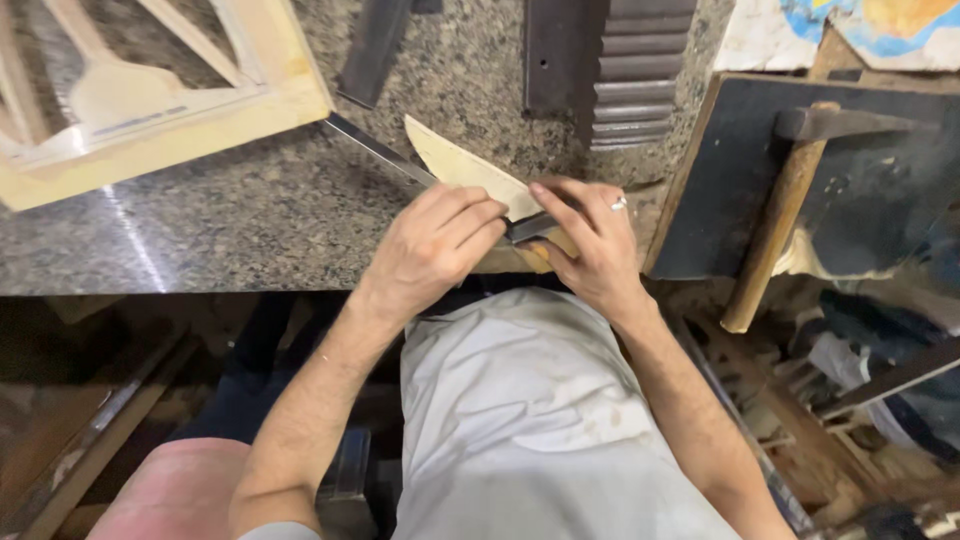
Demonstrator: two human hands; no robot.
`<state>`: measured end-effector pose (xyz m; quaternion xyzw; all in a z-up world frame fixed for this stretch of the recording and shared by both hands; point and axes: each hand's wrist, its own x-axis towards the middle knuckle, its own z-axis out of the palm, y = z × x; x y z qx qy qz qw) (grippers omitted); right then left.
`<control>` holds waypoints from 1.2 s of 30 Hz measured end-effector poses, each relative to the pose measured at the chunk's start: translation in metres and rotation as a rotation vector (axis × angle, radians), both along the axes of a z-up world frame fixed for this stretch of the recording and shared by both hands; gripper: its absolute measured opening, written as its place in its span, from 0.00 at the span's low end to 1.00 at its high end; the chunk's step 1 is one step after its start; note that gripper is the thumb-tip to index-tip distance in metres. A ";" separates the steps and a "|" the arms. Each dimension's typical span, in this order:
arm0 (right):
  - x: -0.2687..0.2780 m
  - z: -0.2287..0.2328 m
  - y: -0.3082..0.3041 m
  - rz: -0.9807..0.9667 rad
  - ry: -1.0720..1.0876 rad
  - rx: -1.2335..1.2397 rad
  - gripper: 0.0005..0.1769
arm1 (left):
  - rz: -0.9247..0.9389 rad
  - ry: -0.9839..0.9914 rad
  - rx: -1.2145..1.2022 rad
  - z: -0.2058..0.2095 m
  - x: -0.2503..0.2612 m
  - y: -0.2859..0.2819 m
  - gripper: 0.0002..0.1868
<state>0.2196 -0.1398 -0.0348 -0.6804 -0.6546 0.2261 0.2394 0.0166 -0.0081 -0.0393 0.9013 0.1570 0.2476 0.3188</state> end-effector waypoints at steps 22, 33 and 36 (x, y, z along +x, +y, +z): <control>0.003 -0.009 0.008 -0.001 0.010 0.044 0.25 | -0.103 0.105 0.050 -0.003 0.009 0.012 0.12; 0.009 -0.006 0.010 0.039 0.021 -0.016 0.24 | -0.124 0.120 0.033 -0.002 0.007 0.011 0.13; 0.010 -0.005 0.009 0.049 0.024 -0.036 0.24 | -0.125 0.111 0.013 -0.003 0.007 0.010 0.13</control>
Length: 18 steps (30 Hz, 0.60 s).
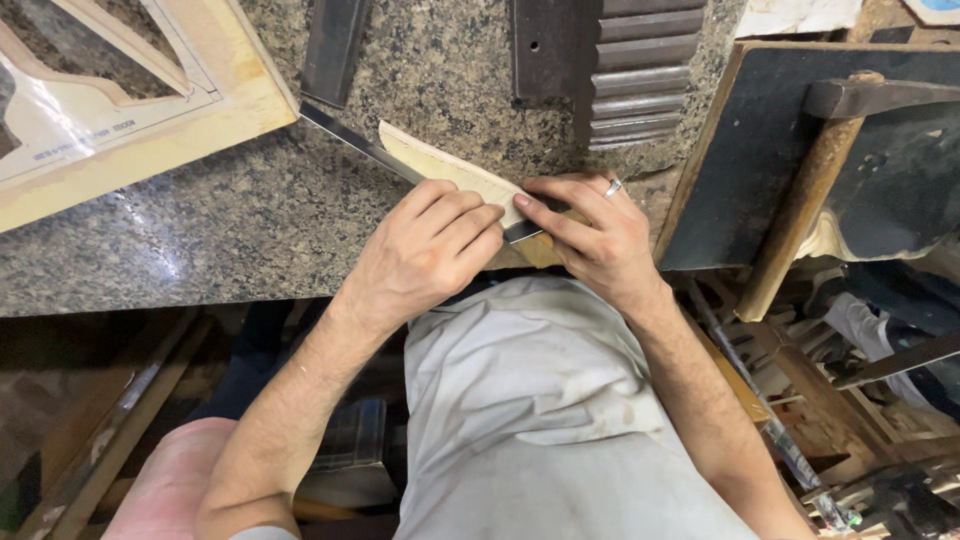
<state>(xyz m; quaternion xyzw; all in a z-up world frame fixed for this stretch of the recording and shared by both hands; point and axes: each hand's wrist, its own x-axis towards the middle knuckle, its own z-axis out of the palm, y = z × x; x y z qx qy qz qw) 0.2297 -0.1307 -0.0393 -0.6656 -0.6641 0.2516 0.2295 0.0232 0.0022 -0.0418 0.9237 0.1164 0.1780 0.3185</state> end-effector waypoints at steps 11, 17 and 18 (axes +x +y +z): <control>0.003 0.002 0.000 0.036 0.013 -0.037 0.28 | 0.017 0.009 0.035 0.001 0.000 -0.005 0.11; -0.001 0.000 -0.005 0.010 -0.012 -0.009 0.24 | 0.031 0.023 0.089 0.001 -0.001 -0.011 0.10; -0.003 -0.002 -0.005 -0.003 -0.004 -0.001 0.24 | 0.030 0.023 0.098 0.001 -0.001 -0.011 0.10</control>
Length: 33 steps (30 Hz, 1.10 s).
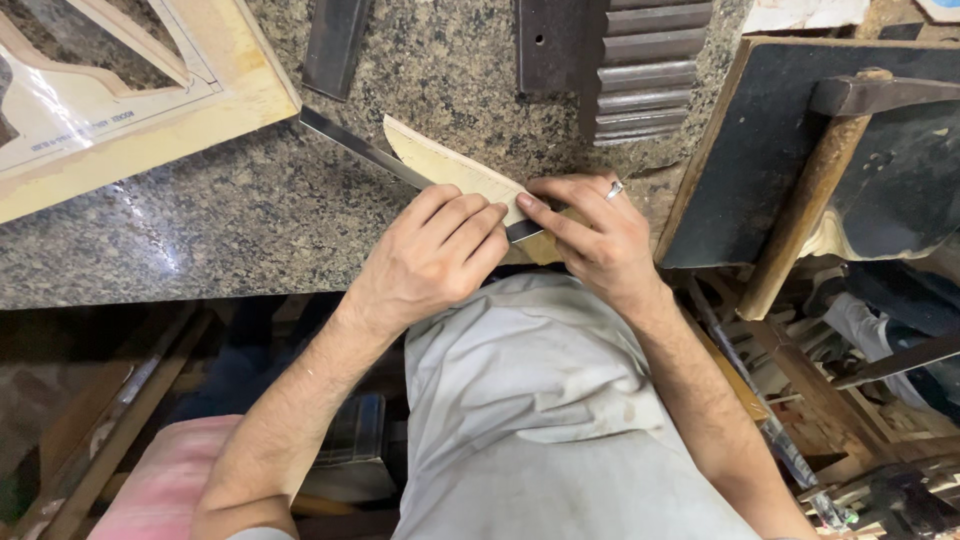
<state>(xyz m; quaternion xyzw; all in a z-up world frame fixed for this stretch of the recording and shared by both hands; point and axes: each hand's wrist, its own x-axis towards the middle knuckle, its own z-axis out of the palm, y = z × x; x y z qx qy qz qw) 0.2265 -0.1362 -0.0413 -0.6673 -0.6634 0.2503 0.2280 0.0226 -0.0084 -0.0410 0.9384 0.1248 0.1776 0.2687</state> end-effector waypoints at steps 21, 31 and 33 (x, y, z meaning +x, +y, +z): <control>-0.005 -0.012 -0.009 -0.069 0.057 0.053 0.27 | -0.015 0.000 -0.081 -0.002 0.000 0.013 0.09; 0.001 -0.016 -0.028 -0.220 0.141 0.008 0.40 | -0.022 0.022 -0.046 -0.003 -0.001 0.014 0.06; 0.000 -0.015 -0.029 -0.229 0.145 0.002 0.39 | -0.023 0.024 -0.047 -0.003 -0.001 0.013 0.06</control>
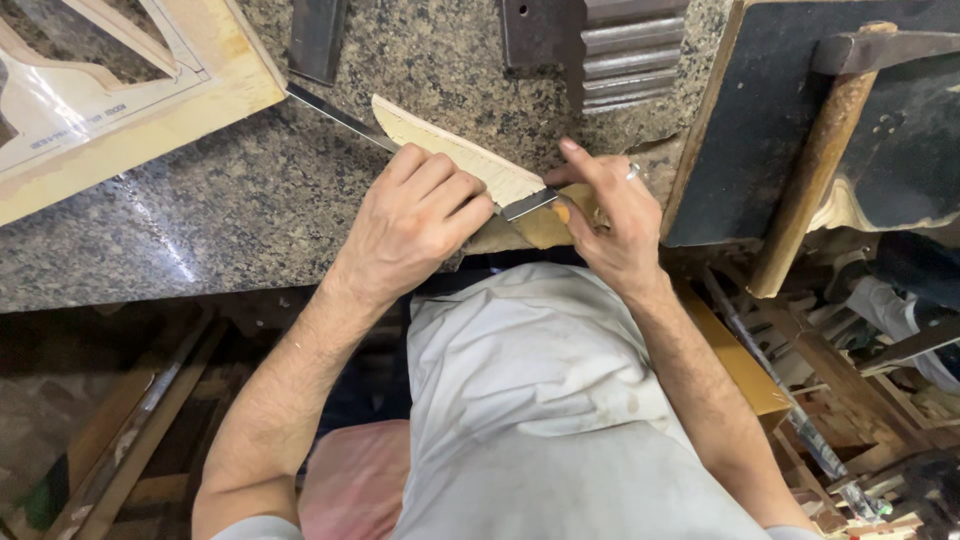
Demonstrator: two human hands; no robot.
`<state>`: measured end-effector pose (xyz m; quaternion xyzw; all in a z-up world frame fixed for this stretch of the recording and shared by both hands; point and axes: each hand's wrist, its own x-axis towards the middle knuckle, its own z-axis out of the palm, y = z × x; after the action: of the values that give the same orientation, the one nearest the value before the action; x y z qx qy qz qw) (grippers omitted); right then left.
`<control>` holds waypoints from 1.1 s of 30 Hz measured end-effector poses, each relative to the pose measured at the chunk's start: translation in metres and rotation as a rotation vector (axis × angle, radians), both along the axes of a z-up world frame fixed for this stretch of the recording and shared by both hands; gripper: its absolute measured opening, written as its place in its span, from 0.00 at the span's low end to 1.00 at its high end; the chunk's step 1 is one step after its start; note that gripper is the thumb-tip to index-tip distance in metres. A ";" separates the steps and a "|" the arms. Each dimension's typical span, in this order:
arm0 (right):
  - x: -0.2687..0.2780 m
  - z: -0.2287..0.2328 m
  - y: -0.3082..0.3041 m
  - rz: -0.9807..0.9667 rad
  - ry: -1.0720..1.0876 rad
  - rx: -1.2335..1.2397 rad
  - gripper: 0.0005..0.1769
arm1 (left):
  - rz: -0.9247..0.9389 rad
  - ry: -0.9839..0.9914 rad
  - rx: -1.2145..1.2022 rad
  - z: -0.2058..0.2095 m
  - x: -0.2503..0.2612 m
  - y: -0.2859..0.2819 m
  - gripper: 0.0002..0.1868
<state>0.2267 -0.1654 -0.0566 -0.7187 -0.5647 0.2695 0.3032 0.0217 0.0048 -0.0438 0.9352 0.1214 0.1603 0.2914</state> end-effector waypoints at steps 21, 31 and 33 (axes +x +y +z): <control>-0.011 0.006 0.012 0.076 -0.156 0.085 0.25 | -0.004 -0.015 -0.012 0.003 0.000 0.002 0.09; -0.013 0.020 0.020 0.093 -0.196 0.027 0.25 | 0.006 -0.028 0.003 0.000 0.000 0.001 0.05; -0.013 0.039 0.031 0.136 -0.164 0.005 0.27 | 0.009 -0.038 -0.003 0.000 0.000 0.002 0.04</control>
<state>0.2141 -0.1343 -0.0178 -0.6976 -0.6357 0.2285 0.2388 0.0217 0.0068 -0.0438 0.9311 0.1205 0.1790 0.2941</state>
